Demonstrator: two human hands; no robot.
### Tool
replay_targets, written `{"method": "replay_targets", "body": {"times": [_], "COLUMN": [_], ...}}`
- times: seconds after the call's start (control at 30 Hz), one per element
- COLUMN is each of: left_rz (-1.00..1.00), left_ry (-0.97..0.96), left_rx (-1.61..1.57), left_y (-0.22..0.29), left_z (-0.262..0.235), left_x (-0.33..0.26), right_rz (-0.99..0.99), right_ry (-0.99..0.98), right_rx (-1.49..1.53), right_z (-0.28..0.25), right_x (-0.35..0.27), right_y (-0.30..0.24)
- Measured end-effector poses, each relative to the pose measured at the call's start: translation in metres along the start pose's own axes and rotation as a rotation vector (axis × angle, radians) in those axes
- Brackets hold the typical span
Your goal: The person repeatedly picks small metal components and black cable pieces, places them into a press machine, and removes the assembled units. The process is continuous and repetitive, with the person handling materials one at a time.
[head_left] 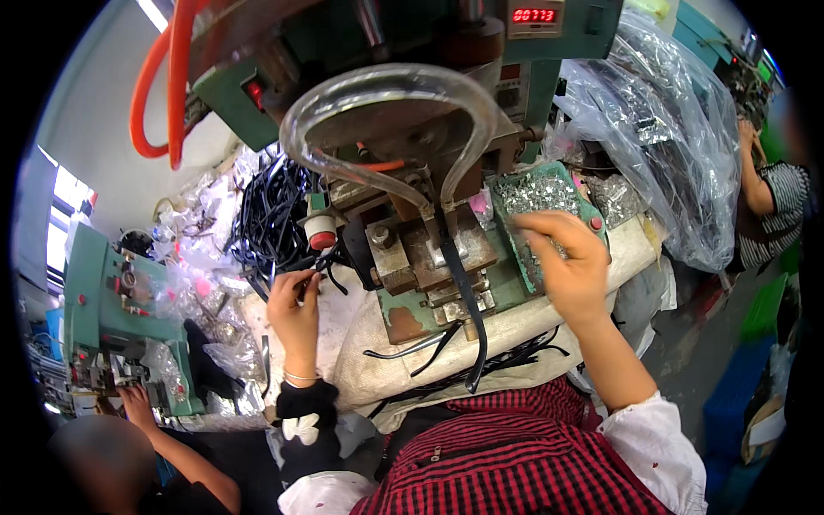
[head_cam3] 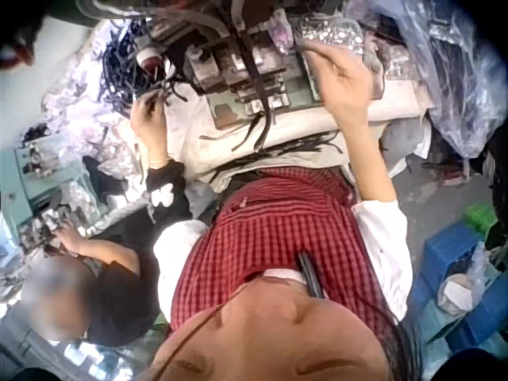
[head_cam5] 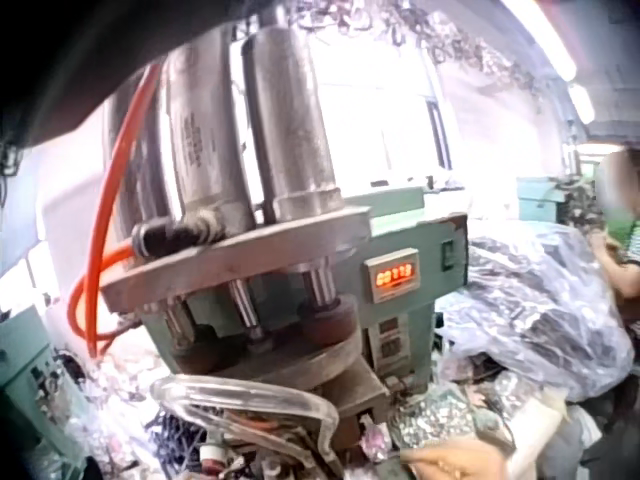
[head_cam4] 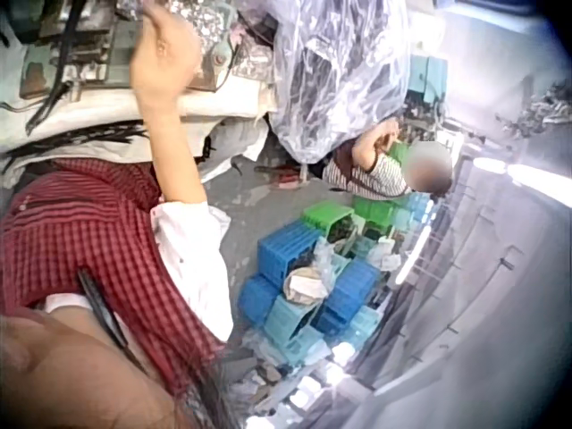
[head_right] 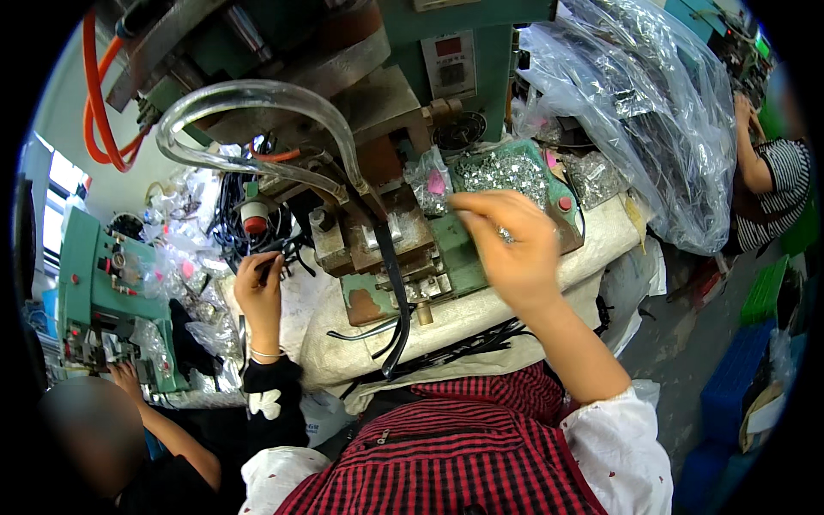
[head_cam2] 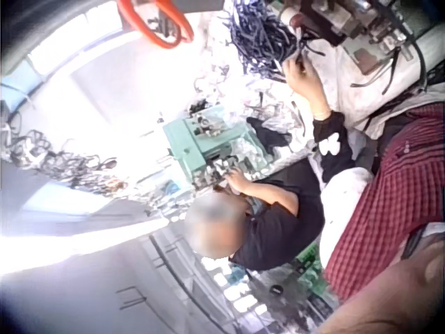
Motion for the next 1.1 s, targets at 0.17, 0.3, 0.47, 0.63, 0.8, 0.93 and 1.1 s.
{"method": "replay_targets", "body": {"times": [0.17,0.3,0.47,0.63,0.8,0.93,1.1], "left_rz": [-0.399,-0.153,0.084,0.193,0.587,0.813,0.849], "left_ry": [0.179,0.277,0.242,0.245,-0.017,-0.056,-0.041], "left_rx": [-0.464,-0.655,-0.63,-0.627,-0.316,-0.167,-0.123], "left_y": [0.007,0.09,0.155,0.16,0.201,0.217,0.21], "left_z": [0.007,-0.021,-0.028,-0.028,-0.002,0.019,0.031], "left_x": [-0.019,0.018,0.078,0.058,0.031,0.025,0.016], "right_rz": [0.183,0.259,0.311,0.182,0.039,0.001,0.044], "right_ry": [-0.028,-0.012,-0.085,-0.192,0.032,0.031,0.079], "right_rx": [0.382,0.577,0.711,0.434,-0.305,-0.593,-0.683], "right_z": [0.062,0.065,0.074,0.053,0.004,-0.004,-0.015], "right_x": [0.006,0.002,0.006,-0.006,0.003,-0.001,0.006], "right_y": [-0.003,-0.002,-0.024,-0.049,0.026,0.048,0.065]}}
Point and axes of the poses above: each hand's wrist, its own x-axis towards the middle knuckle, its own z-axis out of the palm, y = z × x, the point moved 6 cm from there along x, towards the middle knuckle, and after that the axes turned 7 degrees about z, right-handed, at the moved point
